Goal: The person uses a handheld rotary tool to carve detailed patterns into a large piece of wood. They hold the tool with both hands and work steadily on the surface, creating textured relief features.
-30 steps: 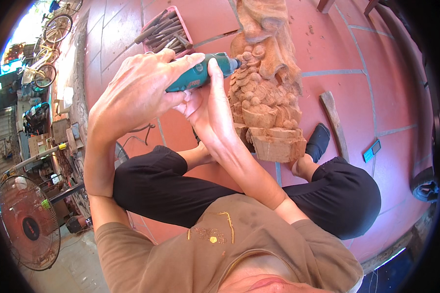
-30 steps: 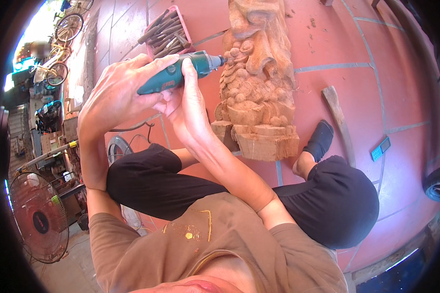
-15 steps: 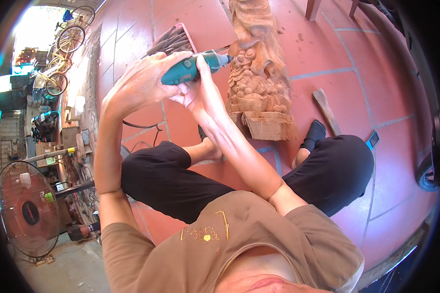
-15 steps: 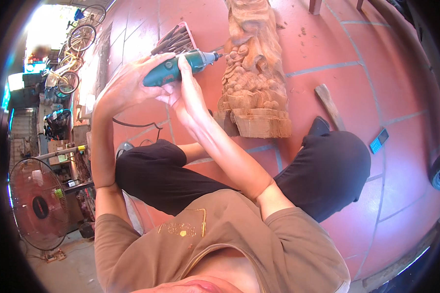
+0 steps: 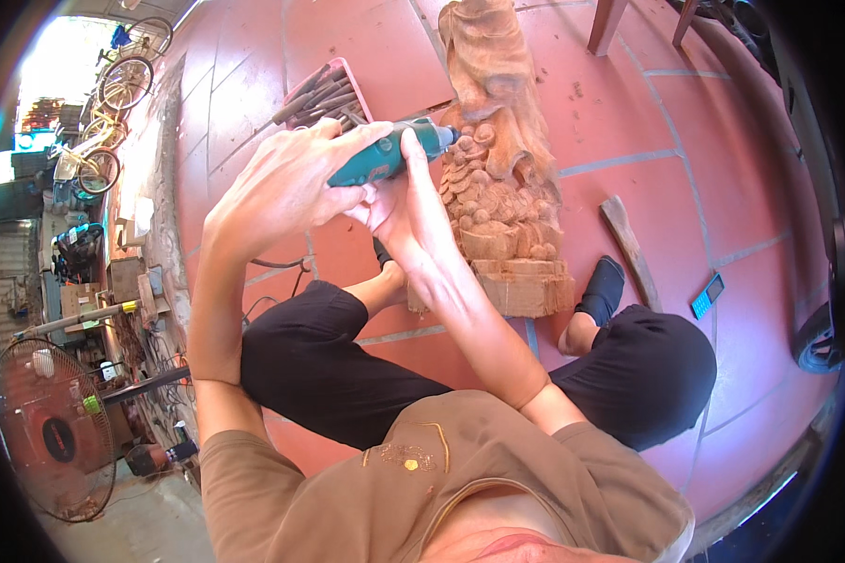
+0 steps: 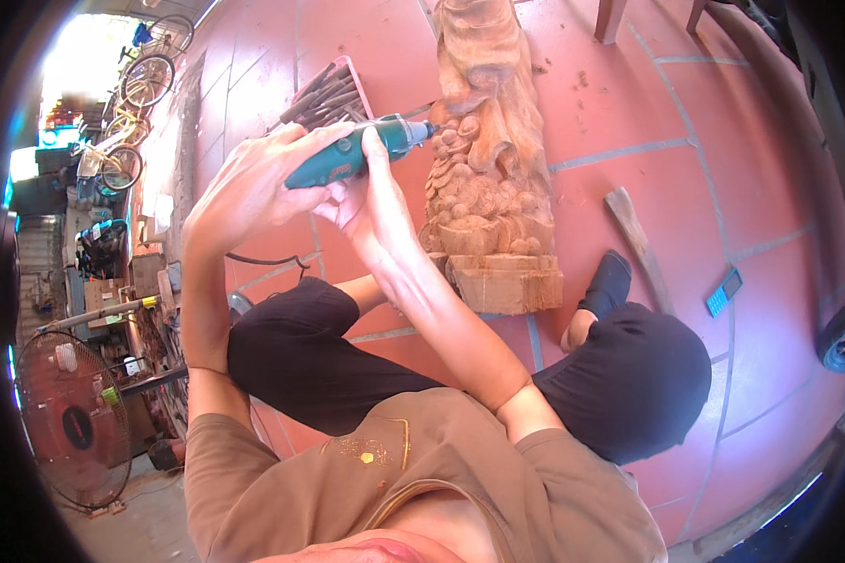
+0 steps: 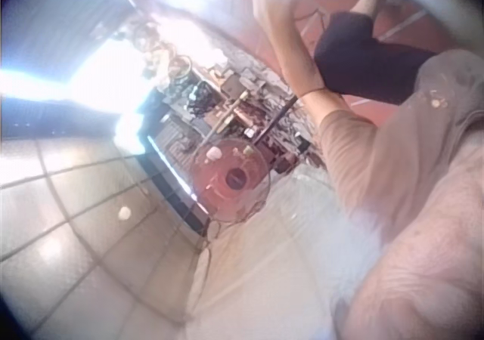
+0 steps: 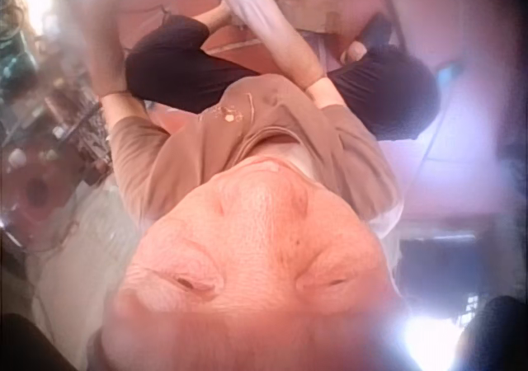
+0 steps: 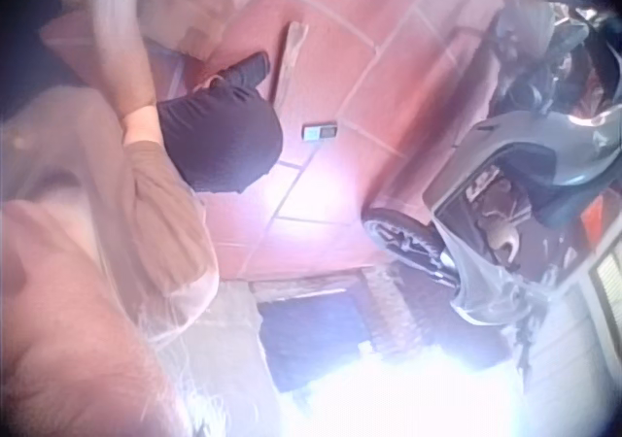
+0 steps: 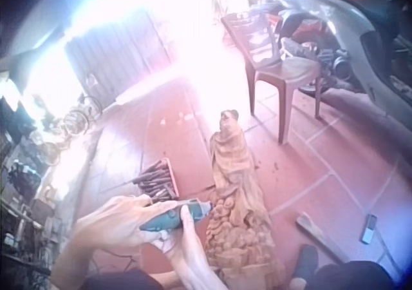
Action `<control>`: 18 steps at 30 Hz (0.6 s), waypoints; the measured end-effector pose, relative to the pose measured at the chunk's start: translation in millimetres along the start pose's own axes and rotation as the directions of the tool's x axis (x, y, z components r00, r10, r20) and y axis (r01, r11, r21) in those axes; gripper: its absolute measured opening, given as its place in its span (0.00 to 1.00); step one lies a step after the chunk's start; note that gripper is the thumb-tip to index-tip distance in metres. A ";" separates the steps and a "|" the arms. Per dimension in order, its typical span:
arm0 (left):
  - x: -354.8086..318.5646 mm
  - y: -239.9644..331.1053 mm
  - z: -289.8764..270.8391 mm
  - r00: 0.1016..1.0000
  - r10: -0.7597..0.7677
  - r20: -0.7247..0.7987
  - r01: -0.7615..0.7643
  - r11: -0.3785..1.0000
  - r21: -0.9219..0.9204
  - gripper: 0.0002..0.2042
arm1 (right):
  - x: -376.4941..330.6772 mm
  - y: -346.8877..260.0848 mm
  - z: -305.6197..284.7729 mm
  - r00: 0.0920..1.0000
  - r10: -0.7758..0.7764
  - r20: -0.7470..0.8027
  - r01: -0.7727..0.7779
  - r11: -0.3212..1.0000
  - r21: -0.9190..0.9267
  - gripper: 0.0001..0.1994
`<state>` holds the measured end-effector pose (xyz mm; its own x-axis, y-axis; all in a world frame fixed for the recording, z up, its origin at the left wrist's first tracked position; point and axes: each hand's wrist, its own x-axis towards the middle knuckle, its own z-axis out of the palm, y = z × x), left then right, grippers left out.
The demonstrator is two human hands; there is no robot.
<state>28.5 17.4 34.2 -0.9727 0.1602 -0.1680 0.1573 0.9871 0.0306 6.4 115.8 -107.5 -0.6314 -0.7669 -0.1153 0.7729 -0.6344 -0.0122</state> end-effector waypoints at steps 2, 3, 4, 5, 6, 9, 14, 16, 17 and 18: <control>0.5 -7.5 5.8 0.998 0.047 -0.044 -0.048 0.999 -0.009 0.33 | 1.3 1.7 -2.2 0.999 0.013 -0.030 -0.013 1.000 0.011 0.27; -0.5 -9.8 7.6 0.999 0.037 -0.034 -0.037 0.999 -0.013 0.33 | 1.4 3.1 -1.4 0.999 0.026 -0.048 -0.025 1.000 0.018 0.27; -1.3 -11.3 8.5 0.999 0.027 -0.025 -0.028 0.999 -0.017 0.33 | 1.3 3.5 0.8 0.997 0.039 -0.065 -0.037 0.999 0.025 0.27; 0.0 -12.5 6.6 1.000 0.023 -0.020 -0.023 1.000 -0.016 0.34 | 2.1 2.0 4.1 0.996 0.046 -0.076 -0.044 0.999 0.030 0.26; 2.4 -13.5 4.2 1.000 0.028 -0.005 -0.029 1.000 -0.013 0.34 | 2.6 0.2 5.2 0.995 0.050 -0.085 -0.049 0.999 0.014 0.27; 10.9 -17.0 -1.1 0.999 0.047 0.027 -0.047 0.999 0.005 0.34 | 6.3 -2.7 0.4 0.998 0.059 -0.029 -0.058 0.998 0.026 0.27; 17.5 -23.8 3.8 0.998 0.052 0.041 -0.051 0.999 -0.006 0.30 | 9.8 -7.1 4.0 0.996 0.047 -0.074 -0.045 0.999 0.031 0.27; 18.3 -27.2 9.2 0.998 0.054 0.035 -0.052 0.998 -0.043 0.30 | 11.6 -7.9 1.2 0.996 0.043 -0.079 -0.042 0.999 0.013 0.27; 17.8 -28.6 10.3 0.998 0.050 0.035 -0.048 0.997 -0.057 0.30 | 11.8 -8.4 2.0 0.996 0.045 -0.079 -0.044 0.999 0.014 0.27; 17.9 -29.9 11.7 0.998 0.057 0.030 -0.055 0.997 -0.049 0.30 | 12.2 -8.0 2.0 0.996 0.047 -0.079 -0.046 0.999 0.015 0.27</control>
<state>8.4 -9.2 18.8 -0.9566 0.2160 -0.1957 0.2022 0.9754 0.0884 -7.6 111.3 -106.9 -0.5870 -0.7859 -0.1942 0.8002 -0.5997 0.0079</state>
